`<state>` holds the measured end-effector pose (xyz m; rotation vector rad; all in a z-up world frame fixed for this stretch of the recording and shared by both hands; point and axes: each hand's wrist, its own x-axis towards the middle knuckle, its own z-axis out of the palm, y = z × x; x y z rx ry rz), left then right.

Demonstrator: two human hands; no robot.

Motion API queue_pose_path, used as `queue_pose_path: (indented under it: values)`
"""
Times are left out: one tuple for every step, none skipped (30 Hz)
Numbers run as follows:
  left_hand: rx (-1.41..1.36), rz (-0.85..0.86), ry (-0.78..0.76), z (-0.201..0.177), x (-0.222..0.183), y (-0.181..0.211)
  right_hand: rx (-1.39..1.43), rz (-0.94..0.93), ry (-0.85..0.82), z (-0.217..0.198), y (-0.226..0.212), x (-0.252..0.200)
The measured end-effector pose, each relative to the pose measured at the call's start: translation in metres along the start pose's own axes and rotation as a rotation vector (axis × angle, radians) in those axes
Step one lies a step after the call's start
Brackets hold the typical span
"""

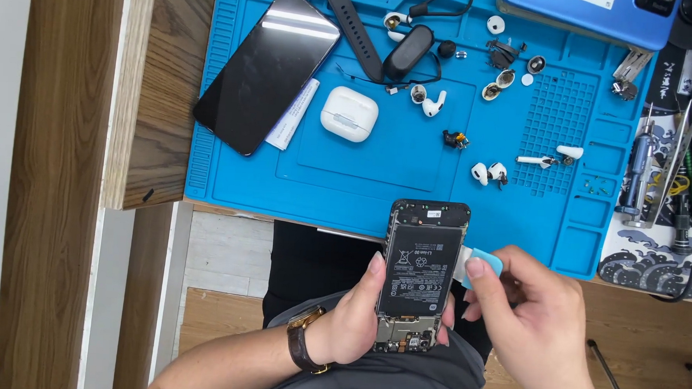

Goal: Removing a battery from a disassembled smartphone using a plastic pry tool and peeling off adhesive film.

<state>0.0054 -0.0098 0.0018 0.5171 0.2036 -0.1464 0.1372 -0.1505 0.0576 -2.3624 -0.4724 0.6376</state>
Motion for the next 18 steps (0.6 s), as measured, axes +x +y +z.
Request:
queue_pose_path:
  values:
    - [0.0, 0.0, 0.0, -0.001, -0.001, 0.0, 0.0, 0.0, 0.0, -0.001, 0.007, 0.003]
    - [-0.019, -0.012, -0.025, -0.002, -0.002, 0.0, 0.206, 0.007, -0.091, -0.001, 0.014, 0.006]
    - [-0.04, -0.025, -0.049, -0.003, -0.003, 0.0, 0.413, 0.016, -0.184, -0.002, 0.021, 0.009]
    - [-0.041, -0.025, -0.048, -0.005, -0.002, 0.0, 0.413, 0.016, -0.186, -0.002, 0.024, 0.011]
    - [-0.094, -0.044, -0.064, -0.006, -0.003, -0.001, 0.452, 0.022, -0.212, -0.002, 0.027, 0.012]
    - [-0.147, -0.062, -0.08, -0.008, -0.002, -0.003, 0.491, 0.027, -0.238, -0.002, 0.031, 0.013]
    - [-0.157, -0.069, -0.074, -0.006, -0.002, -0.001, 0.49, 0.04, -0.242, 0.0, 0.021, 0.008]
    - [-0.06, -0.029, -0.048, -0.005, -0.002, 0.001, 0.262, -0.002, -0.119, 0.002, 0.011, 0.004]
    - [0.039, 0.008, -0.026, -0.004, 0.0, 0.002, 0.032, -0.041, 0.005, 0.003, 0.002, 0.0]
    - [0.03, -0.001, -0.025, -0.003, 0.0, -0.001, 0.029, -0.029, 0.003, 0.007, 0.005, -0.004]
    - [0.082, 0.009, 0.021, -0.003, 0.0, -0.003, -0.149, -0.134, 0.114, 0.011, 0.009, -0.008]
    - [0.134, 0.018, 0.066, -0.002, 0.0, -0.005, -0.328, -0.242, 0.221, 0.015, 0.012, -0.012]
    - [0.129, 0.01, 0.064, -0.001, 0.001, -0.005, -0.331, -0.233, 0.22, 0.015, 0.009, -0.008]
    - [0.184, 0.023, 0.071, -0.001, 0.001, -0.004, -0.199, -0.191, 0.174, 0.014, 0.006, -0.005]
    - [0.243, 0.042, 0.077, -0.001, 0.002, -0.002, -0.065, -0.154, 0.13, 0.014, 0.002, 0.0]
    - [0.241, 0.04, 0.075, -0.002, 0.003, -0.004, -0.067, -0.151, 0.132, 0.014, 0.007, 0.003]
    - [0.141, 0.035, 0.047, -0.004, 0.004, -0.005, 0.169, -0.085, 0.05, 0.014, 0.013, 0.006]
    - [0.041, 0.031, 0.019, -0.006, 0.004, -0.007, 0.403, -0.016, -0.033, 0.015, 0.018, 0.009]
